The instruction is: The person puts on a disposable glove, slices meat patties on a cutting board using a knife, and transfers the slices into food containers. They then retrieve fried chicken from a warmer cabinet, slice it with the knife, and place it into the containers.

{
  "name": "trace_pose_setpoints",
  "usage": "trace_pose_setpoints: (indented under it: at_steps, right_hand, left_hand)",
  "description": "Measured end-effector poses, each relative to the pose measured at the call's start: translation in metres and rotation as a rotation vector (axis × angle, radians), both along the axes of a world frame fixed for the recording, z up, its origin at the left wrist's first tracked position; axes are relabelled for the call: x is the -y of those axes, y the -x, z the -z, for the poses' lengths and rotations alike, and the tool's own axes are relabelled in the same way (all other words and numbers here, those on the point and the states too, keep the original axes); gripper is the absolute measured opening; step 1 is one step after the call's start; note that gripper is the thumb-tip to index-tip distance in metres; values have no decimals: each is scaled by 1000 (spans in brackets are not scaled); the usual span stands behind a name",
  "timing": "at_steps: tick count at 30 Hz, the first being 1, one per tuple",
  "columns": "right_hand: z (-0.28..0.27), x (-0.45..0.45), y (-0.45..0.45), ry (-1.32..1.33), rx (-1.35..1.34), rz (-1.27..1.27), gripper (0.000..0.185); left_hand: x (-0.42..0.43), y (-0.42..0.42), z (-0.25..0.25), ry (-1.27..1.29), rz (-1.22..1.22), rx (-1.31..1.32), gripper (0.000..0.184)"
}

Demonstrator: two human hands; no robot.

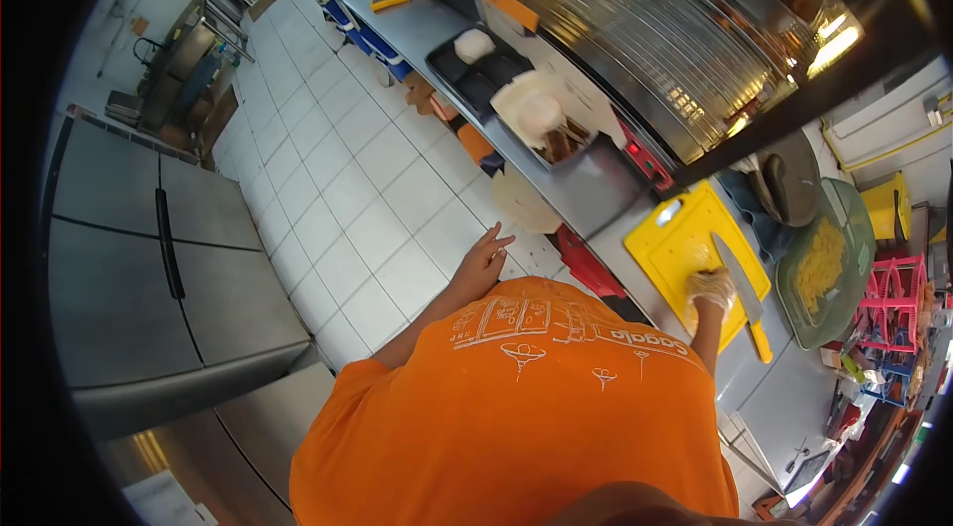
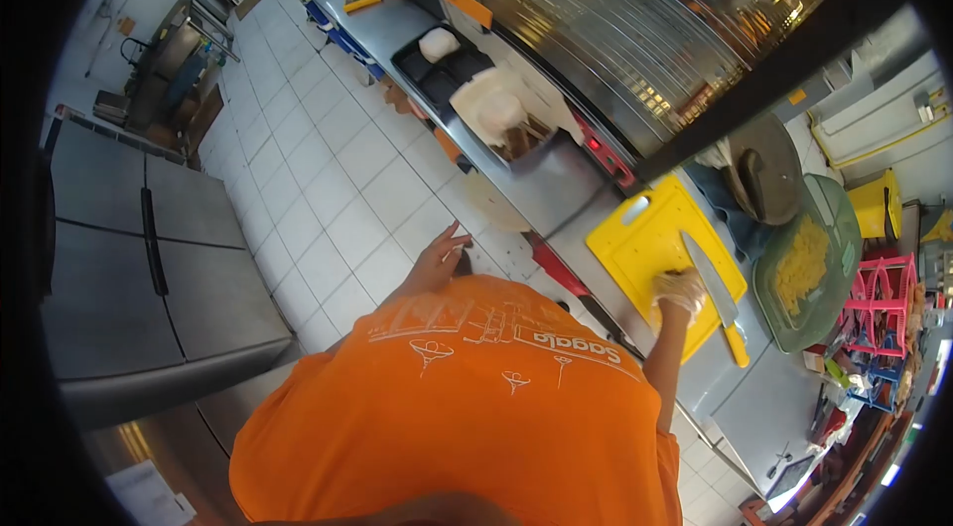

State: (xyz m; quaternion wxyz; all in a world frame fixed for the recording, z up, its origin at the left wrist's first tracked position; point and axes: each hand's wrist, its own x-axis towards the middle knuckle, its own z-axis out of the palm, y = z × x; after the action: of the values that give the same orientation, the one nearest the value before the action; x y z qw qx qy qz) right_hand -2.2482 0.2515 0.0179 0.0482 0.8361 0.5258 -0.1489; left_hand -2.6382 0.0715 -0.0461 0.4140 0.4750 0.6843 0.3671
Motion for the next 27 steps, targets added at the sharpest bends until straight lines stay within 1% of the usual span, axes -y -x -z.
trace_pose_setpoints:
  at_steps: [1,2,3,5,6,8,9,11,12,13,14,15,17,18,19,20,22,24,27]
  right_hand:
    - [14,-3,-3,-55,14,20,33]
    - [28,-8,-6,-112,31,41,32]
    - [29,-10,-3,-101,49,47,39]
    - [6,-6,13,-9,-20,59,42]
    - [-2,-7,18,35,-54,64,44]
    - [95,-29,-63,-62,-267,90,45]
    - [91,-30,-61,-92,-417,151,47]
    - [93,-20,-52,-146,-249,93,29]
    - [95,-22,-50,-121,-307,166,26]
    - [83,-21,-35,-119,-160,177,26]
    - [59,-19,-14,-83,-105,219,27]
    - [78,-21,-31,-101,-60,211,23]
    - [49,-19,-9,-45,-53,214,19]
    - [59,-19,-20,-56,-90,182,19]
    - [56,-19,-19,-4,-86,228,33]
    - [45,-16,-12,-2,-79,213,31]
    - [51,-15,-17,-94,-357,490,27]
    - [30,-8,-4,-193,-313,522,26]
    - [50,-8,-6,-285,-576,678,32]
  left_hand:
    - [0,22,3,0,14,-55,33]
    - [-1,44,6,-27,-19,-42,32]
    - [1,67,9,-50,-52,-24,32]
    - [9,109,15,-91,-130,8,31]
    - [12,130,15,-99,-168,-28,31]
    - [18,169,12,-113,-243,-105,30]
    - [20,183,14,-103,-283,-88,30]
    - [30,208,16,-69,-343,-66,30]
    - [35,218,17,-52,-331,-70,30]
    - [38,227,20,-41,-314,-73,31]
    - [38,234,22,-34,-292,-72,31]
    - [36,241,22,-37,-282,-77,31]
    - [33,253,22,-41,-251,-75,31]
    - [31,258,28,-58,-255,-58,32]
    - [25,259,25,-43,-257,-44,32]
    - [18,258,15,-28,-253,-31,33]
    - [7,260,1,2,-259,-16,35]
    - [3,268,10,-2,-243,47,36]
    - [-3,271,12,-9,-246,96,36]
